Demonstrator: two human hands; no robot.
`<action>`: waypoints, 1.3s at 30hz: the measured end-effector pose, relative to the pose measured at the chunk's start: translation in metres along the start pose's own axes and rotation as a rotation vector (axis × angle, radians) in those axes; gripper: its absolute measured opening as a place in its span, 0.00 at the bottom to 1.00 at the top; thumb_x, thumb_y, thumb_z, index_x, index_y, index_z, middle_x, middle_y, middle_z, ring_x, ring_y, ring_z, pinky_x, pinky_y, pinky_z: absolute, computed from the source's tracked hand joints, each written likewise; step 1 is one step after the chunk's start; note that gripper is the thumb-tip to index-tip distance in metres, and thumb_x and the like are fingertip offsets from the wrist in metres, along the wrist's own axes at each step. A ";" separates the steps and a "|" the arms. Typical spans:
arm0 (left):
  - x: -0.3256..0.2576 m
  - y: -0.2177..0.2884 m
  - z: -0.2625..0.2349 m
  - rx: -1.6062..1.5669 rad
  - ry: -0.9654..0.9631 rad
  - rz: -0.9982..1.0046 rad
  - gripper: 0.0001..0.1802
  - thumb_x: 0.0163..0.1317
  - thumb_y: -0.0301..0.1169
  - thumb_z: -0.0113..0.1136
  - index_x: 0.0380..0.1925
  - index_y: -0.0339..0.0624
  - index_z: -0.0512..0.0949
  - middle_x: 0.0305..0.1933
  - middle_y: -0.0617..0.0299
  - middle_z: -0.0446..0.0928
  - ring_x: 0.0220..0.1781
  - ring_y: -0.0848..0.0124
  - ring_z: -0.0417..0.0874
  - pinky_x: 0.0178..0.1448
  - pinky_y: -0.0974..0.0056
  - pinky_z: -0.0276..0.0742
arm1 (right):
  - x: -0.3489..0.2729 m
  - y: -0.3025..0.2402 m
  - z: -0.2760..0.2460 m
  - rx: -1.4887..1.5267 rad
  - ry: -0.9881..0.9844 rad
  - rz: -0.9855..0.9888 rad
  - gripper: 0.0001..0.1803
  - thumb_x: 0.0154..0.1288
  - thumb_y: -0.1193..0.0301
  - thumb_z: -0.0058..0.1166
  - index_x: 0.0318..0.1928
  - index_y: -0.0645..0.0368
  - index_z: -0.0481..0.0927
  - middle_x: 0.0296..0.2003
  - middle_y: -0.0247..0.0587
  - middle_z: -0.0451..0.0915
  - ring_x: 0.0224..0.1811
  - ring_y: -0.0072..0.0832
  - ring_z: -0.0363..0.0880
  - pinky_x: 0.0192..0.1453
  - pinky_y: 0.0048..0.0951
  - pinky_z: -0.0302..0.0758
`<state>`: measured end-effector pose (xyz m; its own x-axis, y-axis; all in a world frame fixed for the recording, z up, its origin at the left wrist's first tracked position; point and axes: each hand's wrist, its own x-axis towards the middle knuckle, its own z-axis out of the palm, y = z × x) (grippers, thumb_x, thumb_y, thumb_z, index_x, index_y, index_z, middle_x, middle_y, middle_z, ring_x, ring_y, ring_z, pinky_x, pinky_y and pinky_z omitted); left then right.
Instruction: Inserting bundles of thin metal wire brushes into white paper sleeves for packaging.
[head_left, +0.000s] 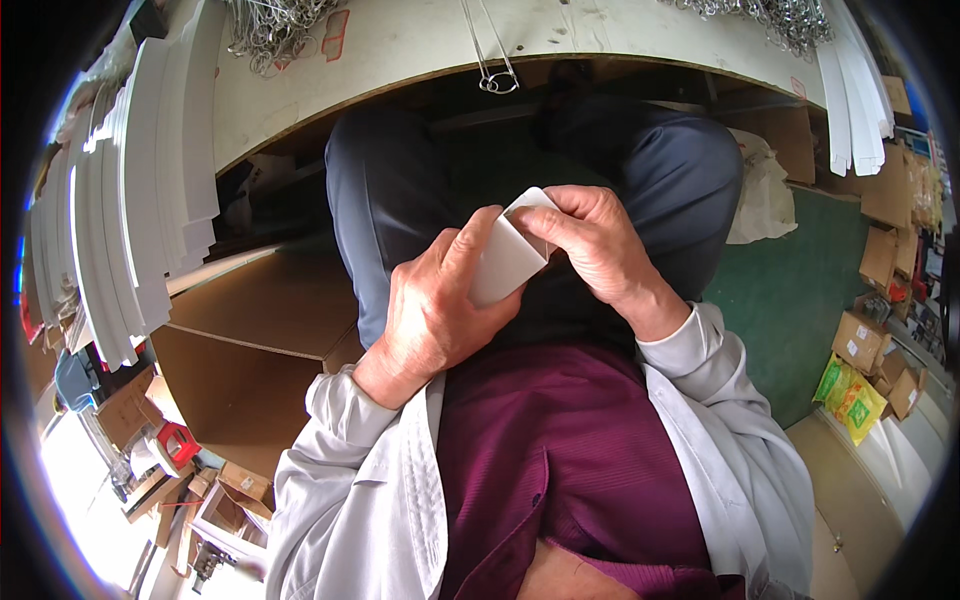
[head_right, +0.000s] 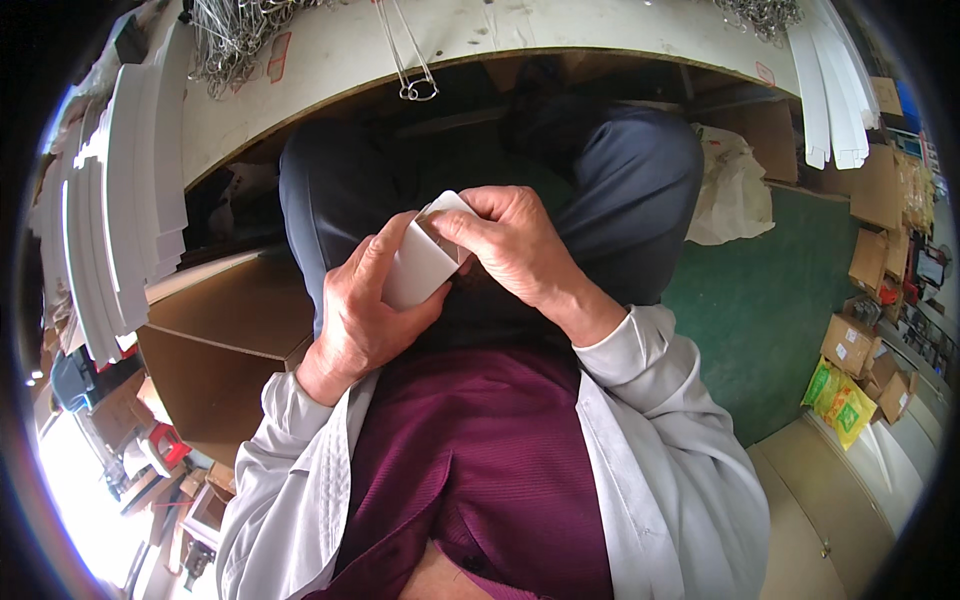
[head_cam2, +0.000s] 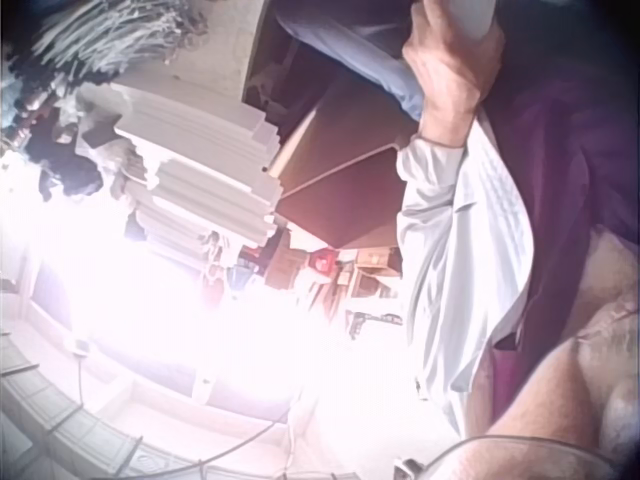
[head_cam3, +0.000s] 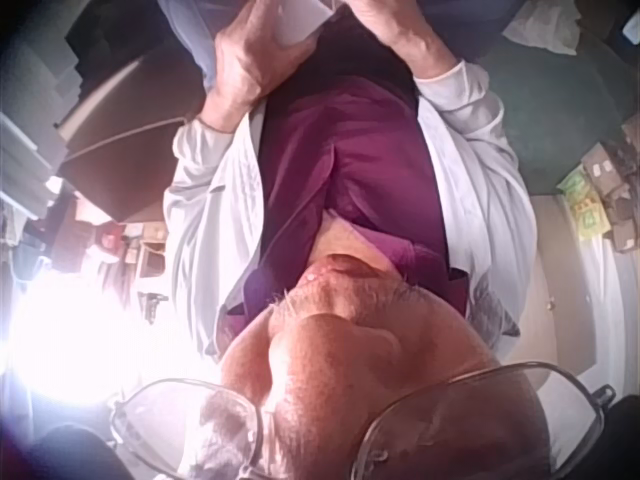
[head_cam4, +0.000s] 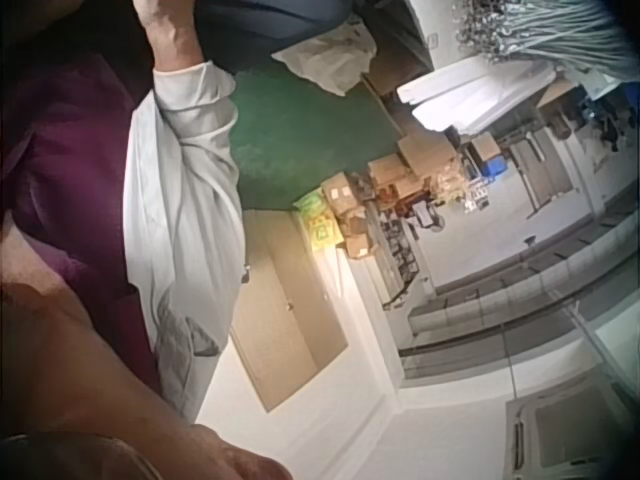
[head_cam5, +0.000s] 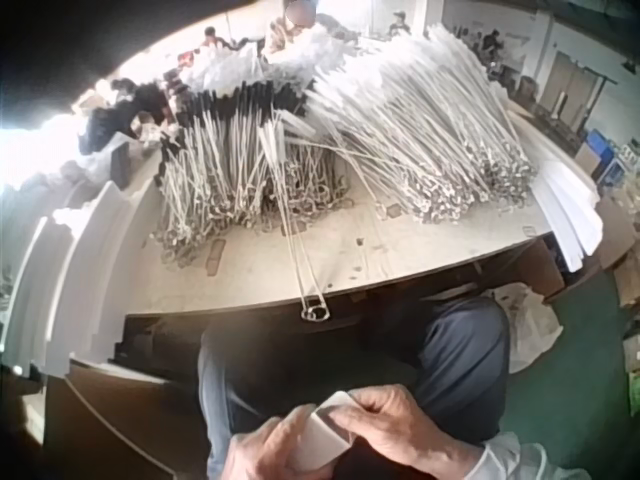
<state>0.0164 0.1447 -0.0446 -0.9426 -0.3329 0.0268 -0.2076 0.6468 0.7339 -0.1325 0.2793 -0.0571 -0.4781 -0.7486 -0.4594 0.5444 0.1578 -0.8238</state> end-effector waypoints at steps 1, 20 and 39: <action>-0.001 0.000 0.000 0.006 -0.004 0.009 0.44 0.46 0.27 0.81 0.66 0.41 0.73 0.48 0.47 0.85 0.47 0.49 0.90 0.49 0.54 0.88 | 0.000 0.003 0.000 0.000 0.000 0.000 0.12 0.76 0.67 0.60 0.39 0.63 0.89 0.27 0.30 0.84 0.26 0.13 0.79 0.28 0.21 0.75; -0.008 0.001 -0.007 -0.026 0.053 0.051 0.46 0.46 0.28 0.82 0.69 0.42 0.73 0.54 0.47 0.85 0.52 0.52 0.90 0.53 0.55 0.88 | -0.015 -0.015 0.009 -0.368 0.037 -0.300 0.10 0.69 0.70 0.67 0.43 0.66 0.87 0.32 0.41 0.89 0.32 0.20 0.86 0.36 0.26 0.82; -0.011 0.001 -0.004 0.023 0.012 0.027 0.46 0.46 0.28 0.83 0.68 0.43 0.73 0.51 0.46 0.86 0.49 0.51 0.91 0.51 0.54 0.89 | -0.020 -0.011 0.009 -0.673 0.216 -0.505 0.06 0.63 0.77 0.62 0.38 0.67 0.83 0.28 0.52 0.87 0.29 0.41 0.91 0.34 0.34 0.86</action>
<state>0.0277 0.1464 -0.0415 -0.9449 -0.3229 0.0543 -0.1882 0.6712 0.7170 -0.1226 0.2867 -0.0364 -0.7098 -0.7042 0.0172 -0.2587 0.2379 -0.9362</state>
